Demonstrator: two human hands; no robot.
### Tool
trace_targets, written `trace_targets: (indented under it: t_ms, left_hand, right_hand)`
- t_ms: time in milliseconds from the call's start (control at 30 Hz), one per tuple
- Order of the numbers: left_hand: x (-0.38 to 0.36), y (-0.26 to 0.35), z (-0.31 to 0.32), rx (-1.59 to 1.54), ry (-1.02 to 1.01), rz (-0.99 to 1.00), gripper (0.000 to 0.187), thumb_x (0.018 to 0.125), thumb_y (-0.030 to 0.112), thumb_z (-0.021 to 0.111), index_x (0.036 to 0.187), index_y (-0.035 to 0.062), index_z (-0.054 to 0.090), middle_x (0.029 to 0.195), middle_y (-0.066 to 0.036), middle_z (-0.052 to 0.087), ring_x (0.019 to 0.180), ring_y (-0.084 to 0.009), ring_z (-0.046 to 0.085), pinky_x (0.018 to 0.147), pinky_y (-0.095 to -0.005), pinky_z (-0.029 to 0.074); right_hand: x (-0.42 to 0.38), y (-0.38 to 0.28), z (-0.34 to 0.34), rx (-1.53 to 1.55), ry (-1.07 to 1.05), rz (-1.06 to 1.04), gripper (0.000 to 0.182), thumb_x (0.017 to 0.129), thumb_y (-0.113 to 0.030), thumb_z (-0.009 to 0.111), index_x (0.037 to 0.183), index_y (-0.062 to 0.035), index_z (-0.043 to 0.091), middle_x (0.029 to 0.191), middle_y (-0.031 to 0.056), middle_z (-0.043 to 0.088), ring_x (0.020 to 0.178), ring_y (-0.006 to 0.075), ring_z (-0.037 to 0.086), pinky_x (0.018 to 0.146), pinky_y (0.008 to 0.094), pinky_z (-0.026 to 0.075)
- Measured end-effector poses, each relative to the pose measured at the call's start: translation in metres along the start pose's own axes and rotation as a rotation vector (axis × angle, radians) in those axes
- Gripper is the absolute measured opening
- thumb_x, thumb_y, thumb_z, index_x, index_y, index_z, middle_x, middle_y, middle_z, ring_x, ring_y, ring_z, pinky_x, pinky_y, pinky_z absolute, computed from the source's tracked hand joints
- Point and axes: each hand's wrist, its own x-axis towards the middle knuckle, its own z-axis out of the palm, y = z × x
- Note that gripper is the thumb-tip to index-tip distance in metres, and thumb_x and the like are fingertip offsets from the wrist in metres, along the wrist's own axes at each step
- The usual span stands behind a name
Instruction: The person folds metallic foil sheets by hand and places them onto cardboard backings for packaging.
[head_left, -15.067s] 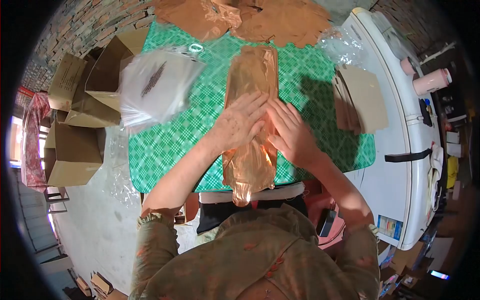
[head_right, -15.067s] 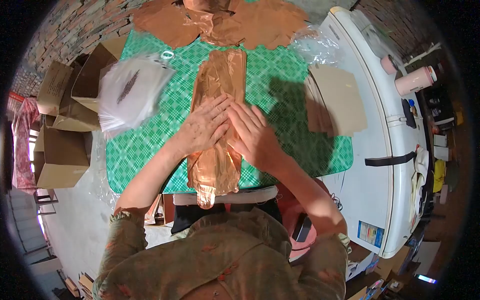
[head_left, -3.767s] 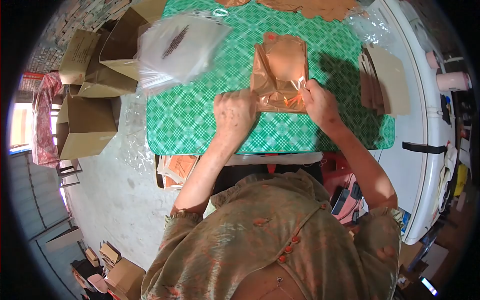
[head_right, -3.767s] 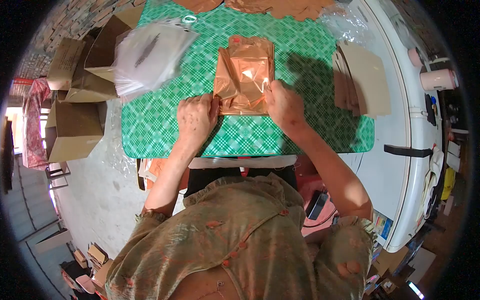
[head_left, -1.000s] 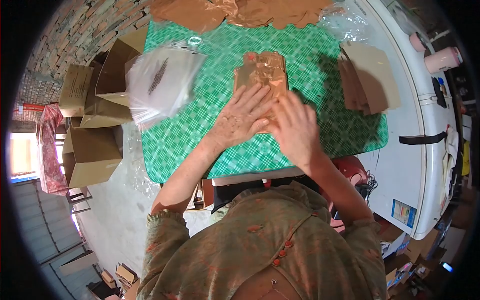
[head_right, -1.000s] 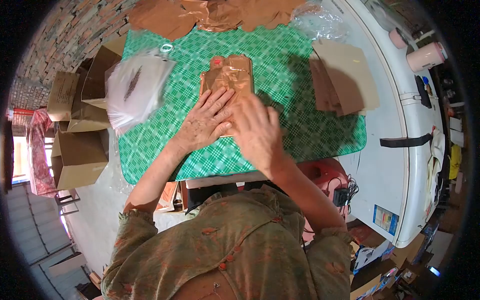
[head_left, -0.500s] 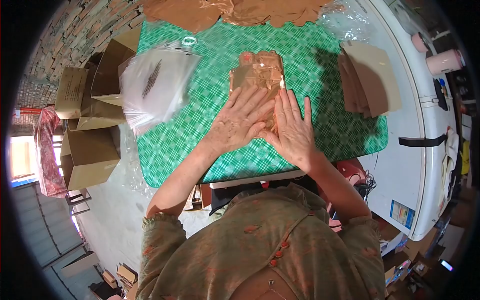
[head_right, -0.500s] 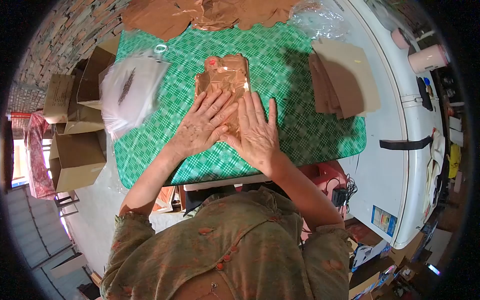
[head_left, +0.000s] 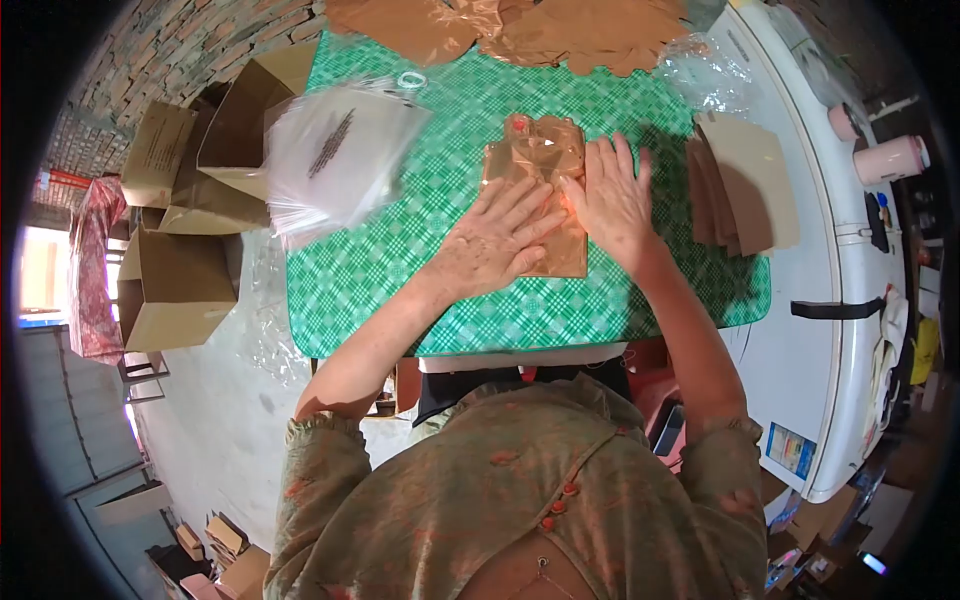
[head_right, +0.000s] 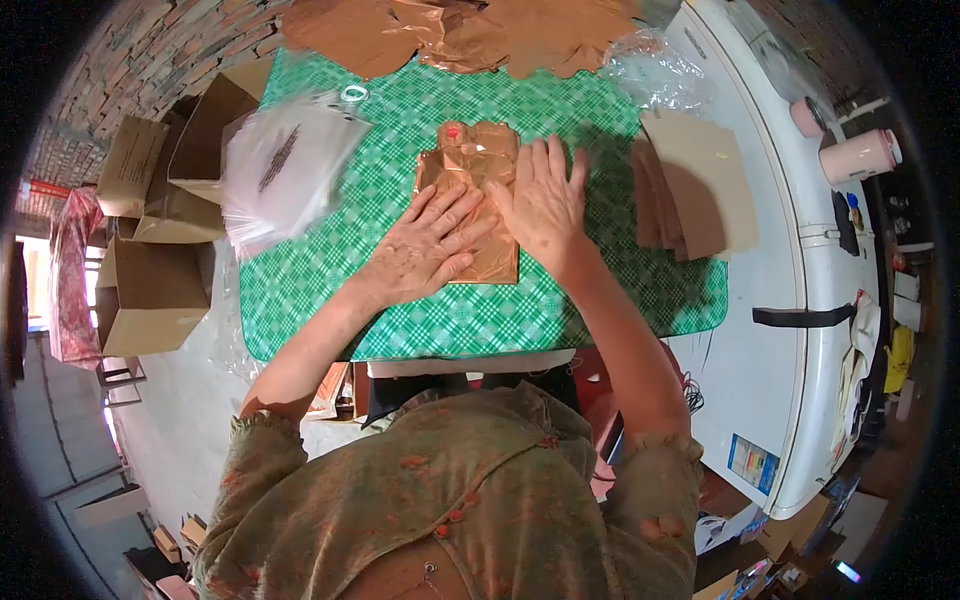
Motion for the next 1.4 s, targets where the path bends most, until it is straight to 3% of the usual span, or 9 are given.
trace_targets:
  t_ms: [67, 167, 567, 767, 867, 1067, 1167, 1333, 1400]
  left_hand:
    - [0.0, -0.002, 0.001, -0.028, 0.026, 0.002, 0.057, 0.113, 0.043, 0.042, 0.166, 0.0214, 0.043, 0.174, -0.013, 0.032, 0.164, -0.0324, 0.022, 0.134, -0.054, 0.01]
    - [-0.001, -0.001, 0.003, -0.002, 0.037, -0.014, 0.058, 0.112, 0.043, 0.042, 0.166, 0.0197, 0.041, 0.174, -0.013, 0.032, 0.164, -0.0321, 0.023, 0.135, -0.0533, 0.01]
    - [-0.002, -0.003, 0.008, 0.032, 0.065, 0.004, 0.062, 0.112, 0.045, 0.044, 0.167, 0.0171, 0.038, 0.174, -0.012, 0.033, 0.162, -0.0314, 0.026, 0.135, -0.0526, 0.012]
    - [-0.002, -0.004, 0.012, 0.032, 0.074, 0.005, 0.064, 0.112, 0.046, 0.043, 0.168, 0.0166, 0.036, 0.175, -0.012, 0.032, 0.162, -0.0318, 0.027, 0.134, -0.0528, 0.013]
    - [-0.003, -0.004, 0.01, -0.003, 0.093, 0.004, 0.064, 0.112, 0.045, 0.045, 0.169, 0.0165, 0.035, 0.174, -0.014, 0.031, 0.162, -0.0317, 0.027, 0.134, -0.0534, 0.013]
    - [-0.002, -0.009, -0.001, -0.207, 0.254, 0.007, 0.072, 0.109, 0.046, 0.052, 0.169, 0.0113, 0.033, 0.174, -0.018, 0.029, 0.162, -0.0393, 0.023, 0.134, -0.0531, 0.014]
    - [-0.005, -0.02, -0.007, -0.295, 0.454, -0.085, 0.086, 0.101, 0.042, 0.067, 0.168, 0.004, 0.029, 0.172, -0.024, 0.03, 0.16, -0.0443, 0.025, 0.132, -0.0528, 0.02]
    - [-0.015, -0.023, -0.031, -0.753, 0.663, -0.418, 0.11, 0.094, 0.036, 0.082, 0.172, 0.005, 0.01, 0.172, -0.025, 0.029, 0.162, -0.0346, 0.026, 0.131, -0.0462, 0.022]
    - [-0.02, -0.023, -0.04, -0.812, 0.681, -0.414, 0.11, 0.092, 0.034, 0.084, 0.171, 0.0043, 0.013, 0.171, -0.023, 0.034, 0.159, -0.0363, 0.031, 0.129, -0.0461, 0.028]
  right_hand:
    - [0.012, -0.004, -0.005, 0.153, -0.148, 0.069, 0.049, 0.095, -0.039, 0.073, 0.119, 0.003, 0.064, 0.128, 0.0189, 0.06, 0.128, 0.0377, 0.052, 0.113, 0.0575, 0.037]
    - [0.022, 0.001, 0.013, 0.036, -0.032, 0.036, 0.036, 0.091, -0.032, 0.077, 0.104, -0.001, 0.065, 0.111, 0.015, 0.062, 0.11, 0.035, 0.059, 0.098, 0.0509, 0.05]
    - [0.059, 0.007, 0.005, 0.248, -0.422, 0.315, 0.047, 0.091, -0.037, 0.077, 0.109, 0.0055, 0.068, 0.108, 0.0267, 0.076, 0.1, 0.044, 0.075, 0.09, 0.0495, 0.06]
    - [0.056, 0.051, 0.077, 0.888, -0.483, 0.28, 0.052, 0.086, -0.044, 0.081, 0.103, 0.0038, 0.074, 0.096, 0.0211, 0.078, 0.086, 0.032, 0.078, 0.083, 0.0443, 0.06]
    - [0.058, 0.032, 0.023, 0.774, -0.674, 0.37, 0.049, 0.087, -0.042, 0.082, 0.104, 0.0034, 0.074, 0.092, 0.0147, 0.078, 0.074, 0.0206, 0.074, 0.069, 0.0384, 0.06]
    - [0.044, 0.025, -0.001, 0.999, -0.622, 0.448, 0.027, 0.098, -0.027, 0.075, 0.108, -0.0028, 0.072, 0.084, -0.0002, 0.07, 0.064, 0.0069, 0.061, 0.05, 0.0249, 0.045]
    - [0.04, 0.025, -0.007, 1.039, -0.464, 0.383, 0.029, 0.097, -0.029, 0.076, 0.104, -0.0013, 0.07, 0.08, -0.0008, 0.068, 0.063, 0.008, 0.061, 0.053, 0.027, 0.048]
    - [0.025, -0.004, -0.067, 1.079, -0.112, 0.25, 0.023, 0.099, -0.023, 0.076, 0.102, -0.002, 0.069, 0.082, 0.0001, 0.066, 0.075, 0.0077, 0.063, 0.067, 0.0278, 0.053]
    - [0.009, -0.017, -0.081, 0.979, 0.037, 0.048, 0.014, 0.093, -0.008, 0.076, 0.106, -0.0046, 0.071, 0.095, 0.0055, 0.072, 0.087, 0.0175, 0.07, 0.078, 0.0335, 0.058]
